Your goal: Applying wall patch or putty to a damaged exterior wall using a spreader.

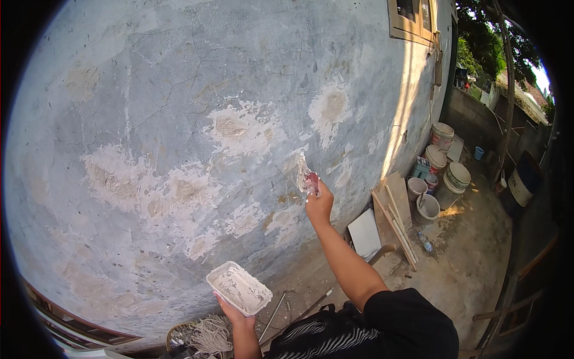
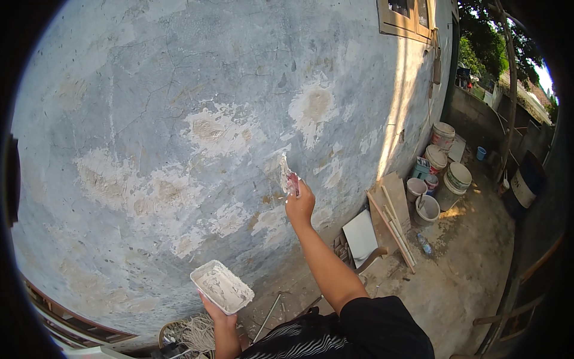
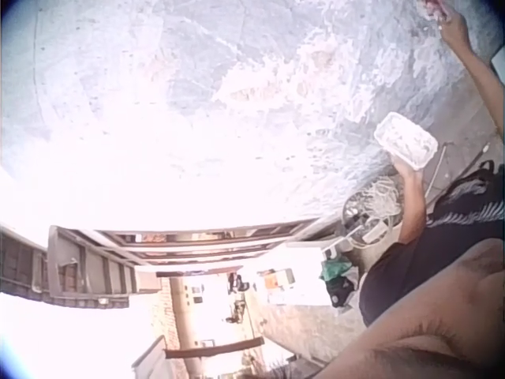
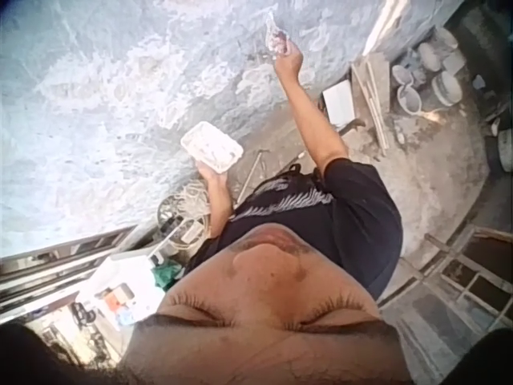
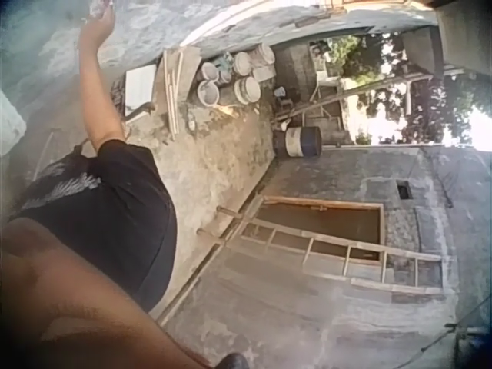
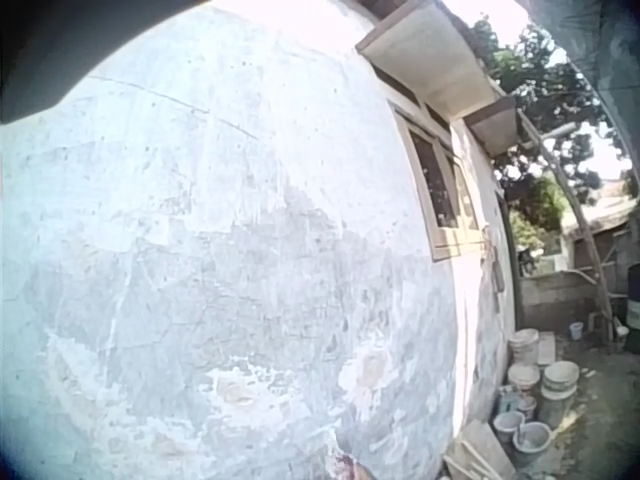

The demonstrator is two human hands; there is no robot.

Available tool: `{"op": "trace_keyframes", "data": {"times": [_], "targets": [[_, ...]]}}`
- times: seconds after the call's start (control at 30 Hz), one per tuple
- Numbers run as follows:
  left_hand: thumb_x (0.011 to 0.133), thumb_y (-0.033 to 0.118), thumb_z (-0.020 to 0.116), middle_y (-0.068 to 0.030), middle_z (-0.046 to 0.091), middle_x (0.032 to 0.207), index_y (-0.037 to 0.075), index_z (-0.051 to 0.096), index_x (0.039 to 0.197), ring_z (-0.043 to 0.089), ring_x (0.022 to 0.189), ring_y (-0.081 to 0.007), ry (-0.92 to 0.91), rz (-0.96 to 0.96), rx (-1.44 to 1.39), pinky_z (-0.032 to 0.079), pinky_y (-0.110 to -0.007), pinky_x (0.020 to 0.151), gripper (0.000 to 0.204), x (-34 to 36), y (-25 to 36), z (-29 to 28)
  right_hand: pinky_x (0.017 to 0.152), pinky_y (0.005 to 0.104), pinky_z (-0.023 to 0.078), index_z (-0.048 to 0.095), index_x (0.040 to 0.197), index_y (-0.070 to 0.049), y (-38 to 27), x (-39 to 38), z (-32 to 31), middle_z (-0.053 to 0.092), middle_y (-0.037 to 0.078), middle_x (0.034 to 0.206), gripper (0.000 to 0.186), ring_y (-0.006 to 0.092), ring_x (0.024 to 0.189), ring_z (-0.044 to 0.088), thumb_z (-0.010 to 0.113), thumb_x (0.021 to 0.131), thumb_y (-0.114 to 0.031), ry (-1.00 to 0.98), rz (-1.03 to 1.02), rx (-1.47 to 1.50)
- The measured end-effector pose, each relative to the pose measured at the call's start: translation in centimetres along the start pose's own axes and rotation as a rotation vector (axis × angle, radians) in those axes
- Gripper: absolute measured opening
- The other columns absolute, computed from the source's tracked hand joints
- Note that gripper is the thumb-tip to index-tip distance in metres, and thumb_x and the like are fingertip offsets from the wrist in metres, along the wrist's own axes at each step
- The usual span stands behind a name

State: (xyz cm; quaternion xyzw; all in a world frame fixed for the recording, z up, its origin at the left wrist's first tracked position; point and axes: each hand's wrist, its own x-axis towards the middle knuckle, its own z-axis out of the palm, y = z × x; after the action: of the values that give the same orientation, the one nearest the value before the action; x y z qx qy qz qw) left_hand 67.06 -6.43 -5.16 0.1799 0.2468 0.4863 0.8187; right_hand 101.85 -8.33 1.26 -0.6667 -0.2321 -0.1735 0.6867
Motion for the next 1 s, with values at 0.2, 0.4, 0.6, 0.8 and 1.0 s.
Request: {"op": "trace_keyframes", "data": {"times": [0.2, 0.4, 0.6, 0.8, 1.0], "targets": [[0.102, 0.06, 0.028, -0.0071, 0.057, 0.138, 0.016, 0.044, 0.146, 0.058, 0.121, -0.032, 0.029, -0.003, 0.004, 0.048, -0.05, 0.102, 0.064, -0.1, 0.4, -0.6, 0.075, 0.049, 0.045, 0.064, 0.095, 0.003, -2.7, -3.9, 0.1, 0.063, 0.022, 0.089, 0.015, 0.043, 0.086, 0.058, 0.062, 0.089, -0.011, -0.176, -0.193, -0.077], [0.102, 0.061, 0.027, -0.0071, 0.056, 0.139, 0.016, 0.044, 0.146, 0.058, 0.121, -0.0324, 0.032, -0.007, 0.005, 0.048, -0.051, 0.102, 0.065, -0.4, 0.6, 0.1, 0.075, 0.0478, 0.046, 0.063, 0.096, 0.002, -3.5, -1.9, -0.4, 0.061, 0.019, 0.089, 0.012, 0.0409, 0.087, 0.057, 0.061, 0.089, -0.008, -0.086, -0.187, -0.102], [0.102, 0.061, 0.027, -0.0073, 0.056, 0.139, 0.016, 0.044, 0.146, 0.058, 0.122, -0.0326, 0.031, -0.019, 0.004, 0.048, -0.052, 0.101, 0.064, 0.0, 0.3, -0.6, 0.076, 0.0437, 0.049, 0.067, 0.098, -0.003, -5.4, -5.1, 1.2, 0.065, 0.012, 0.092, 0.012, 0.0358, 0.088, 0.059, 0.062, 0.087, -0.005, -0.214, -0.386, -0.071], [0.103, 0.06, 0.027, -0.0073, 0.056, 0.139, 0.016, 0.044, 0.146, 0.058, 0.122, -0.0323, 0.033, -0.002, -0.008, 0.048, -0.051, 0.102, 0.064, -0.2, 0.7, 0.0, 0.076, 0.0447, 0.048, 0.067, 0.099, -0.002, -3.1, -3.3, -0.6, 0.066, 0.013, 0.095, 0.014, 0.0368, 0.087, 0.058, 0.06, 0.087, -0.004, -0.112, -0.305, -0.14], [0.102, 0.061, 0.027, -0.0073, 0.057, 0.139, 0.016, 0.044, 0.146, 0.058, 0.121, -0.032, 0.031, -0.025, 0.006, 0.048, -0.05, 0.103, 0.065, 0.1, 0.1, -0.9, 0.077, 0.0453, 0.047, 0.066, 0.095, -0.001, -3.4, -3.6, 0.3, 0.065, 0.014, 0.095, 0.011, 0.0373, 0.089, 0.058, 0.061, 0.087, -0.006, -0.168, -0.349, -0.109]]}}
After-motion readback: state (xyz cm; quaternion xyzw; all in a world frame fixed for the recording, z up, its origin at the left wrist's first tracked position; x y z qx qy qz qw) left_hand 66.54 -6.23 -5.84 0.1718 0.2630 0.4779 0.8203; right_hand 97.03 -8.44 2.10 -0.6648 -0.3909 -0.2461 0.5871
